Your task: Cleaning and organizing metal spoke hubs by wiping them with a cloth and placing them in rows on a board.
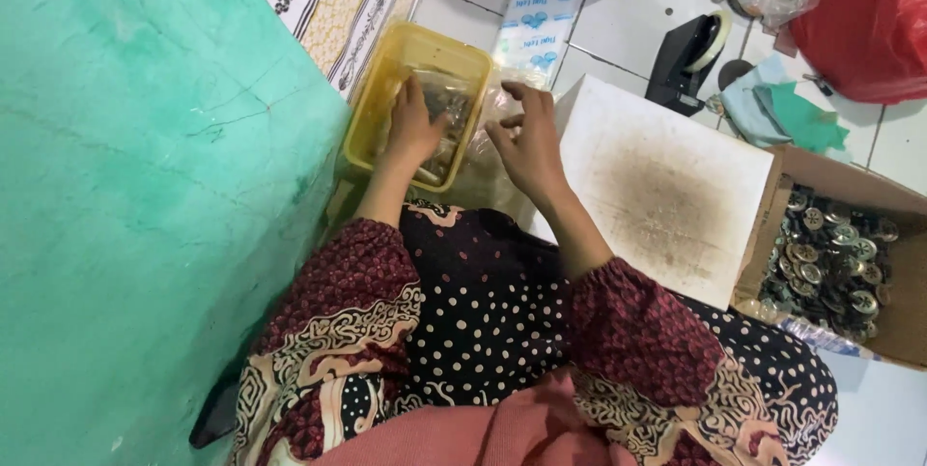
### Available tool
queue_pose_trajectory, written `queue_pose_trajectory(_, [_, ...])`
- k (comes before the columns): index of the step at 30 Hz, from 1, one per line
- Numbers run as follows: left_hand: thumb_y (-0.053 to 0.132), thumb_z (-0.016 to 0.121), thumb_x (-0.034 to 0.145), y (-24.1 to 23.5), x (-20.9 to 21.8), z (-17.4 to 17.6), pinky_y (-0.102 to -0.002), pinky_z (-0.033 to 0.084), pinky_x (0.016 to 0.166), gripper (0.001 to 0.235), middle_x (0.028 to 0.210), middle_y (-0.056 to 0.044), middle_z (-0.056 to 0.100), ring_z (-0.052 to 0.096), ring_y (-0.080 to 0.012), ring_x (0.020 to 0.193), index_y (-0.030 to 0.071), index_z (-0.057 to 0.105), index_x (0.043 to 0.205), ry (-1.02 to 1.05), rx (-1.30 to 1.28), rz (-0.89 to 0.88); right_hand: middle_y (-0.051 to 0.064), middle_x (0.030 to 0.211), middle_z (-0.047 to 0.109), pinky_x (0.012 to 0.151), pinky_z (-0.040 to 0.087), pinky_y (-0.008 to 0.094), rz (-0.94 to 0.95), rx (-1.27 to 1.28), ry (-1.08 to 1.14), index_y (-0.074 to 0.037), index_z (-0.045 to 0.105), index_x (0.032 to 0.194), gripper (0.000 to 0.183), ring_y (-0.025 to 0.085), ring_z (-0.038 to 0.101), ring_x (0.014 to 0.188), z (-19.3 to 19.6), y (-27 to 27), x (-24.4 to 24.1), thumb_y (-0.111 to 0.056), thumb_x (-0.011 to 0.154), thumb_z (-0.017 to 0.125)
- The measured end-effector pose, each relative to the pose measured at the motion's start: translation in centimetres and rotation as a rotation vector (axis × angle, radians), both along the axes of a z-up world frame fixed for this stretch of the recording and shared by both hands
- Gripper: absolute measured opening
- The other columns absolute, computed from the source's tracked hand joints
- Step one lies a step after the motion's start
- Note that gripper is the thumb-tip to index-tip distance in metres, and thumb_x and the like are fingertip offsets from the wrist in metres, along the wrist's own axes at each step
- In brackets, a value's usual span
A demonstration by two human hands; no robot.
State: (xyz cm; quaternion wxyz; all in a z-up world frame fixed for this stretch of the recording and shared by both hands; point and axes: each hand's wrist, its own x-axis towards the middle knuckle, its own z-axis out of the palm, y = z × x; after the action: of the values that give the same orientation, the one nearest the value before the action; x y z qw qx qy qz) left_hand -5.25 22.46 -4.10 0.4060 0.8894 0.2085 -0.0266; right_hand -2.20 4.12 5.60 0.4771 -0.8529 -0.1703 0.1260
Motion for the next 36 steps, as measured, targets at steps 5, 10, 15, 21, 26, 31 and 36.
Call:
queue_pose_trajectory(5, [0.029,0.081,0.092,-0.3,-1.4,2.7,-0.066,0.038,0.114,0.096,0.160,-0.033,0.025,0.030,-0.0532,0.147,0.005,0.021,0.164,-0.104,0.192,-0.010,0.022,0.125,0.047,0.082,0.060,0.044,0.014,0.001,-0.172,-0.001,0.058,0.132,0.038,0.041,0.070,0.100,-1.3,-5.7,-2.9,-0.003,0.096,0.071])
queue_pose_trajectory(10, [0.027,0.081,0.096,-6.1,-2.7,7.6,-0.073,0.033,0.112,0.093,0.163,-0.031,0.021,0.024,-0.0582,0.146,0.009,0.023,0.167,-0.397,0.229,-0.203,0.016,0.126,0.053,0.087,0.058,0.054,0.022,-0.098,-0.333,-0.012,0.065,0.127,0.038,0.047,0.065,0.110,-1.8,-11.9,-6.8,-0.008,0.090,0.073])
queue_pose_trajectory(15, [0.047,0.069,0.098,-15.9,-2.7,9.5,-0.079,0.026,0.108,0.090,0.165,-0.030,0.018,0.019,-0.0611,0.147,0.010,0.022,0.165,-0.369,0.201,-0.554,0.003,0.128,0.053,0.096,0.044,0.043,-0.105,-0.277,-0.414,-0.022,0.065,0.123,0.028,0.028,0.054,0.118,-2.3,-17.5,-9.9,-0.017,0.096,0.069])
queue_pose_trajectory(21, [0.056,0.053,0.103,-24.5,-0.7,7.3,-0.078,0.018,0.112,0.077,0.168,-0.022,0.020,0.013,-0.0525,0.153,0.013,0.031,0.163,-0.341,0.304,-0.744,0.005,0.125,0.058,0.092,0.047,0.048,-0.336,-0.174,-0.422,-0.020,0.067,0.122,0.026,0.034,0.059,0.117,-1.5,-24.8,-10.7,-0.016,0.096,0.071])
queue_pose_trajectory(26, [0.061,0.051,0.102,-28.4,-0.4,3.5,-0.075,0.011,0.117,0.077,0.171,-0.018,0.018,0.010,-0.0475,0.155,0.017,0.032,0.163,-0.382,0.343,-0.781,0.011,0.121,0.060,0.091,0.049,0.052,-0.465,-0.232,-0.516,-0.018,0.068,0.122,0.032,0.038,0.060,0.114,-1.5,-31.6,-7.8,-0.019,0.091,0.076])
queue_pose_trajectory(31, [0.068,0.045,0.098,-29.0,-1.0,4.8,-0.067,0.003,0.122,0.078,0.172,-0.012,0.018,0.008,-0.0392,0.158,0.022,0.038,0.160,-0.271,0.342,-0.747,0.014,0.124,0.054,0.091,0.047,0.060,-0.608,-0.470,-0.444,-0.016,0.064,0.128,0.042,0.040,0.053,0.115,-1.6,-37.5,-1.4,-0.029,0.090,0.077])
queue_pose_trajectory(36, [0.065,0.046,0.098,-29.2,-1.2,6.4,-0.065,0.004,0.123,0.074,0.171,-0.011,0.019,0.009,-0.0374,0.158,0.024,0.038,0.159,-0.234,0.336,-0.736,0.008,0.123,0.050,0.100,0.036,0.059,-0.581,-0.482,-0.354,-0.020,0.064,0.129,0.037,0.035,0.045,0.122,-2.5,-41.0,6.2,-0.028,0.095,0.076])
